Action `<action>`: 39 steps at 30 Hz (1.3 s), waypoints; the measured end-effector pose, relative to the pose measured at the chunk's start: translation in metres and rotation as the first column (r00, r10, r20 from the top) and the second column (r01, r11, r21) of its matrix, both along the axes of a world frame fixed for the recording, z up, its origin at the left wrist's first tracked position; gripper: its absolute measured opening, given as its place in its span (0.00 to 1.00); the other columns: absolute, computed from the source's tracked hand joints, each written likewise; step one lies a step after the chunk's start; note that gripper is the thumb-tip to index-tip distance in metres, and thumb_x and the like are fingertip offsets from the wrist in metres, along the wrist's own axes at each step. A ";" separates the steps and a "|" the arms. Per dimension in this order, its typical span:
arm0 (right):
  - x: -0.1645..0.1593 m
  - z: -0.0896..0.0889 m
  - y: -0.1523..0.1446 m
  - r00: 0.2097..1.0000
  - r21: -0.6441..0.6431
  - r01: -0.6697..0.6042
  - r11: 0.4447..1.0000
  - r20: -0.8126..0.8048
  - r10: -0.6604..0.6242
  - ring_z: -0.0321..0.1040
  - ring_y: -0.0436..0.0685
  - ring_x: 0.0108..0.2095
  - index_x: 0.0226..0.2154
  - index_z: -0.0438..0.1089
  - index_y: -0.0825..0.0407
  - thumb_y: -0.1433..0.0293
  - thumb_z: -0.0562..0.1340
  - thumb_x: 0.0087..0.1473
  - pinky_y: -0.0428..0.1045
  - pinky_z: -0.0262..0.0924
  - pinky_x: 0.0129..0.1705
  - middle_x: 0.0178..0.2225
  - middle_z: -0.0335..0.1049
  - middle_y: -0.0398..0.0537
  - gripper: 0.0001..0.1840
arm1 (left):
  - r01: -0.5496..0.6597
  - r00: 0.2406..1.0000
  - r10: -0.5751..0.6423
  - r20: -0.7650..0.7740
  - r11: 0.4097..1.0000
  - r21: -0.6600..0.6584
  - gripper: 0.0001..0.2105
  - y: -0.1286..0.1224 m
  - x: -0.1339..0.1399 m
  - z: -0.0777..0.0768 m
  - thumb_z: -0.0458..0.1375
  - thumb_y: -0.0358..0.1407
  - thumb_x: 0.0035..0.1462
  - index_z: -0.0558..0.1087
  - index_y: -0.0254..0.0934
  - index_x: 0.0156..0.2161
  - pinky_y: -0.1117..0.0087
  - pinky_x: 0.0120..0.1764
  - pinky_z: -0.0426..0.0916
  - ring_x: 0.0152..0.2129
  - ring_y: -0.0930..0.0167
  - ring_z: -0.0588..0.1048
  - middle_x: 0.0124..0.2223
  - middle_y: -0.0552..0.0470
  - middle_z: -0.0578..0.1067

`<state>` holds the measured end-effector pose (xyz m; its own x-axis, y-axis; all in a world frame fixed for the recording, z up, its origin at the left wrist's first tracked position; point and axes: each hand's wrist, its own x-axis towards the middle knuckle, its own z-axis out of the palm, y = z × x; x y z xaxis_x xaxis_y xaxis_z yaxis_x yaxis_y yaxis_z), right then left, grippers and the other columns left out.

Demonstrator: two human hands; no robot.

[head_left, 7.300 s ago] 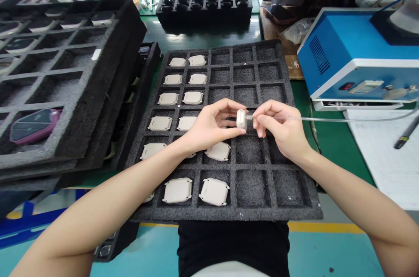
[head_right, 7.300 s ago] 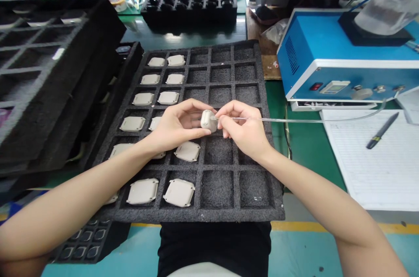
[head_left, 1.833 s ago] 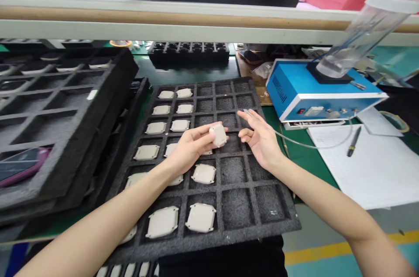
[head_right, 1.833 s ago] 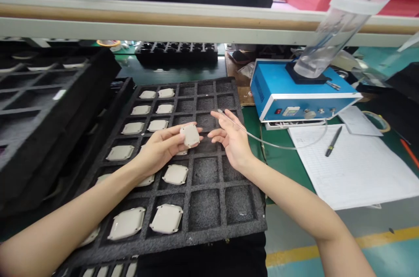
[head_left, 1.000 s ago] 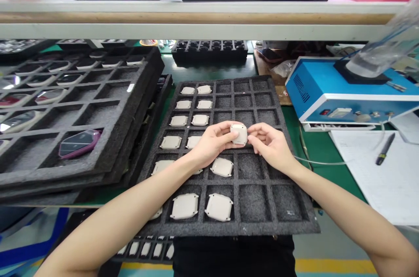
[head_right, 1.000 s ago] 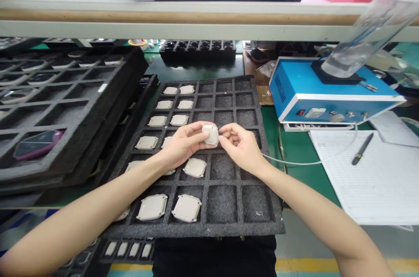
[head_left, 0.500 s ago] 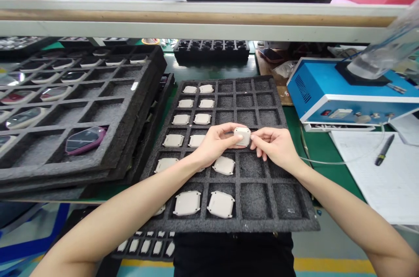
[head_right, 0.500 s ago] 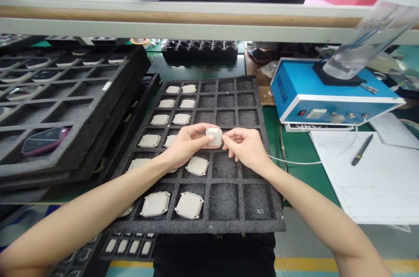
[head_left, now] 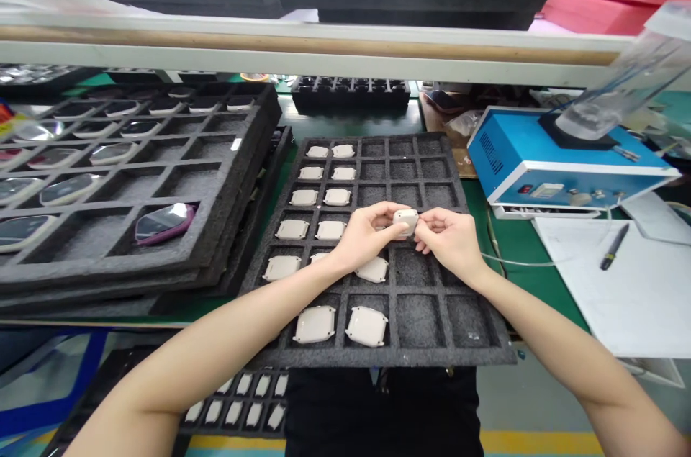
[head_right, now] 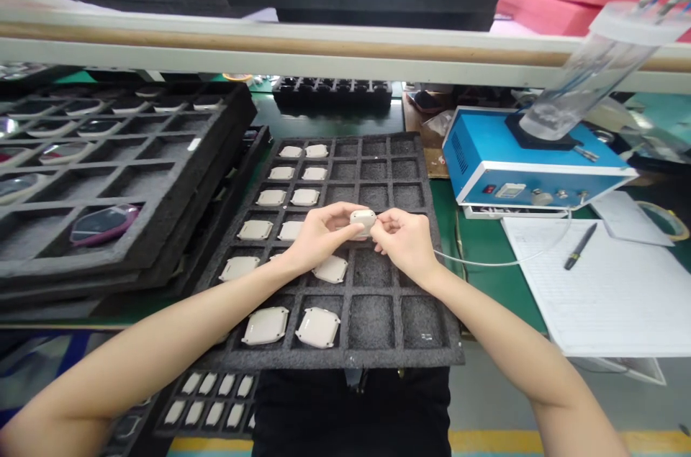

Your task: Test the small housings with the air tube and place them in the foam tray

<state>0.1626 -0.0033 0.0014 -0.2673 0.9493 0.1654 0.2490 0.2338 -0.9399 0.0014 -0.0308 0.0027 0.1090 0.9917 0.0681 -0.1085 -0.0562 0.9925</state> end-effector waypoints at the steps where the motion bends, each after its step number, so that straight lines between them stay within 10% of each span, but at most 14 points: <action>1: 0.000 0.001 0.001 1.000 -0.013 0.021 1.000 -0.010 -0.021 0.67 0.50 0.15 0.24 0.68 0.56 0.67 0.61 0.46 0.43 0.63 0.16 0.17 0.69 0.44 0.08 | -0.025 1.000 0.025 0.006 1.000 -0.003 0.14 0.000 -0.001 0.000 0.63 0.35 0.47 0.74 0.32 0.41 0.64 0.40 0.73 0.35 0.67 0.75 0.38 0.47 0.77; 9: -0.004 0.029 0.034 0.944 0.125 0.090 0.988 0.305 -0.125 0.67 0.52 0.16 0.24 0.71 0.57 0.67 0.58 0.46 0.45 0.62 0.19 0.16 0.70 0.47 0.10 | -0.275 0.941 0.278 0.194 0.961 -0.043 0.11 0.007 -0.023 0.010 0.62 0.33 0.46 0.73 0.32 0.38 0.67 0.35 0.74 0.33 0.70 0.73 0.37 0.50 0.75; 16: -0.023 0.039 0.076 0.590 0.184 -0.116 0.976 0.803 -0.081 0.68 0.52 0.19 0.25 0.74 0.58 0.73 0.57 0.48 0.46 0.60 0.28 0.20 0.73 0.50 0.11 | -0.336 0.906 0.359 0.226 0.932 -0.134 0.13 0.013 -0.032 0.010 0.55 0.28 0.48 0.68 0.32 0.42 0.66 0.31 0.74 0.27 0.74 0.72 0.33 0.52 0.72; 20: -0.032 0.047 0.033 0.554 0.526 -0.231 0.818 0.763 -0.334 0.71 0.58 0.32 0.35 0.73 0.55 0.70 0.53 0.55 0.48 0.57 0.33 0.32 0.75 0.53 0.14 | -0.346 0.903 0.365 0.224 0.930 -0.124 0.14 0.014 -0.034 0.010 0.54 0.27 0.47 0.68 0.32 0.42 0.67 0.29 0.74 0.27 0.74 0.71 0.32 0.52 0.71; 25: -0.038 0.049 -0.037 0.444 0.235 -0.598 0.767 0.893 0.072 0.70 0.55 0.29 0.30 0.72 0.53 0.69 0.54 0.55 0.47 0.54 0.29 0.30 0.74 0.47 0.11 | -0.284 0.933 0.300 0.196 0.953 -0.107 0.13 0.011 -0.034 0.013 0.56 0.27 0.46 0.73 0.33 0.39 0.71 0.27 0.73 0.25 0.73 0.70 0.28 0.53 0.71; 34: -0.050 0.038 -0.043 0.278 0.064 -0.559 0.827 0.954 0.114 0.71 0.61 0.35 0.42 0.70 0.54 0.59 0.60 0.50 0.50 0.58 0.30 0.39 0.72 0.51 0.20 | -0.225 0.954 0.254 0.157 0.958 -0.180 0.03 0.014 -0.035 0.012 0.54 0.28 0.45 0.69 0.32 0.27 0.73 0.22 0.68 0.19 0.76 0.67 0.22 0.55 0.68; 39: -0.053 0.038 -0.045 0.234 0.110 -0.595 0.796 0.971 0.040 0.71 0.60 0.32 0.40 0.69 0.54 0.62 0.59 0.48 0.50 0.56 0.27 0.40 0.71 0.51 0.18 | -0.187 0.965 0.215 0.153 0.966 -0.180 0.12 0.013 -0.041 0.013 0.51 0.34 0.52 0.57 0.37 0.20 0.79 0.12 0.44 0.09 0.82 0.50 0.15 0.61 0.53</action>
